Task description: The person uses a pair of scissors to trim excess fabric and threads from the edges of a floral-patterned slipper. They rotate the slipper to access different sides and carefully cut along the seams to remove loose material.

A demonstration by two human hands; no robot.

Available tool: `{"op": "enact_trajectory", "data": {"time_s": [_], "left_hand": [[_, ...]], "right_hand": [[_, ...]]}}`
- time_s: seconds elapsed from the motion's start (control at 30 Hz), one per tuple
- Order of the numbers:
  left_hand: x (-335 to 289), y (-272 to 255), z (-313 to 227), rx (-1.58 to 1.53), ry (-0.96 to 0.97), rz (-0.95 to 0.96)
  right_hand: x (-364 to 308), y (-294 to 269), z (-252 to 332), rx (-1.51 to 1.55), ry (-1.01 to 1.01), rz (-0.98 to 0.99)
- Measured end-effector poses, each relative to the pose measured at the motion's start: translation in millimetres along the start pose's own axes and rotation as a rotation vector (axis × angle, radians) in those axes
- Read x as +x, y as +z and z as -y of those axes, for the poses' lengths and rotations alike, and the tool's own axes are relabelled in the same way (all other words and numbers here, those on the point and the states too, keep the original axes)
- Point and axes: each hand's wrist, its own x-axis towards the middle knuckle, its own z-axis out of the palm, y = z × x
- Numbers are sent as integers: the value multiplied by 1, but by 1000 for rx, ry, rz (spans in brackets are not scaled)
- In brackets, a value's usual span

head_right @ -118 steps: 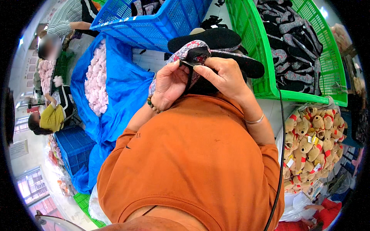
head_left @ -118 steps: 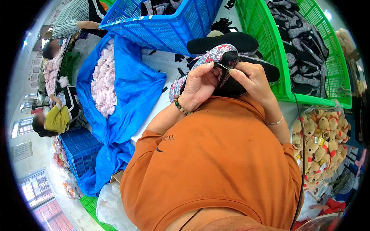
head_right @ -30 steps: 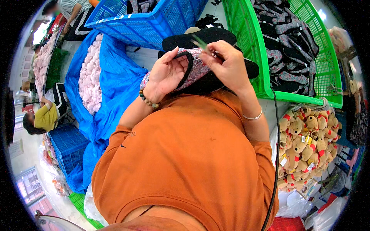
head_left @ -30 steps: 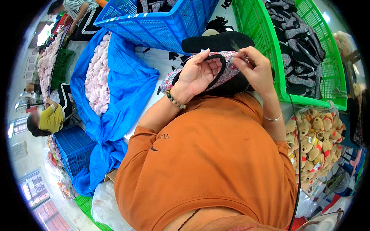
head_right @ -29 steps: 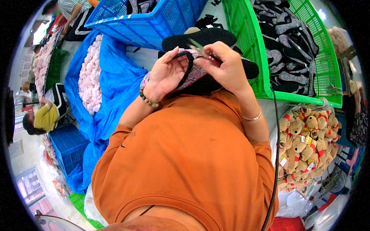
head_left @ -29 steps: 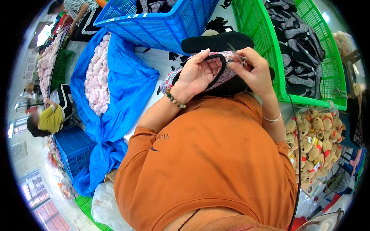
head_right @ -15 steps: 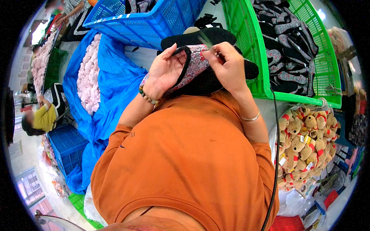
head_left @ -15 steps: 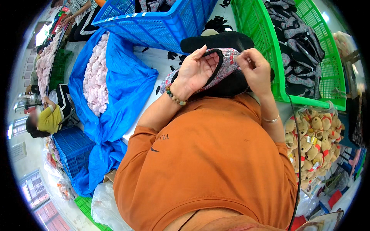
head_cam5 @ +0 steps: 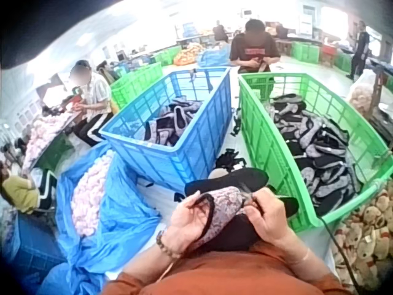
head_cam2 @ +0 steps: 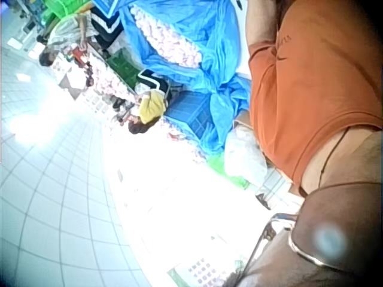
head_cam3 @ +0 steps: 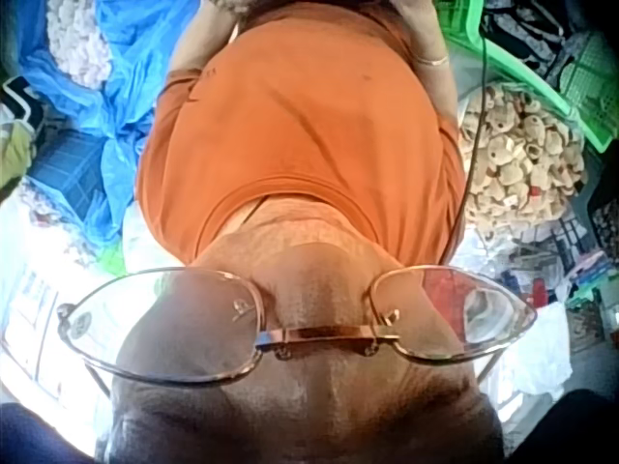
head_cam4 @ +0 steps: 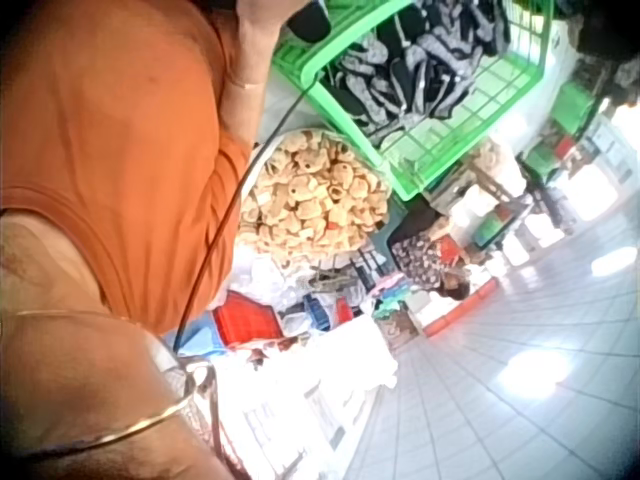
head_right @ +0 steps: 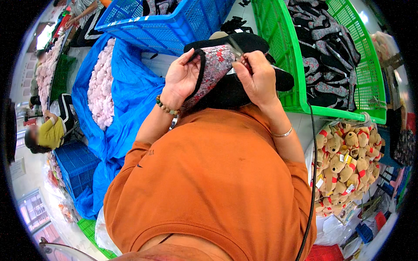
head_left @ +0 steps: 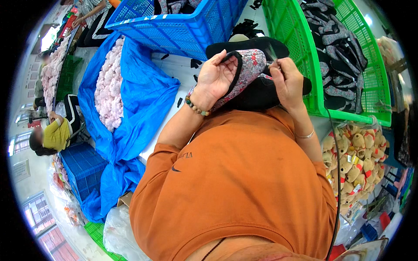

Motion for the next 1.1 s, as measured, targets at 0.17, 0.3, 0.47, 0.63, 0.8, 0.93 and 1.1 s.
{"op": "enact_trajectory", "data": {"time_s": [0.17,0.3,0.47,0.63,0.8,0.93,1.1], "left_hand": [[5,-13,-9,-20,16,9],[2,-13,-8,-22,27,-4],[2,-16,-8,-32,29,-19],[4,-22,-7,-9,46,22],[13,-47,-11,-136,-107,263],[13,-40,-8,-55,-41,123],[8,-28,-7,-4,-28,92]], "right_hand": [[-8,9,7,-199,-100,116],[-8,19,12,-219,-144,150],[-5,20,16,-205,-138,153],[-2,24,21,-243,-173,106],[-5,28,18,-233,-112,83],[-9,29,13,-129,100,24],[-9,26,18,-12,111,26]]}}
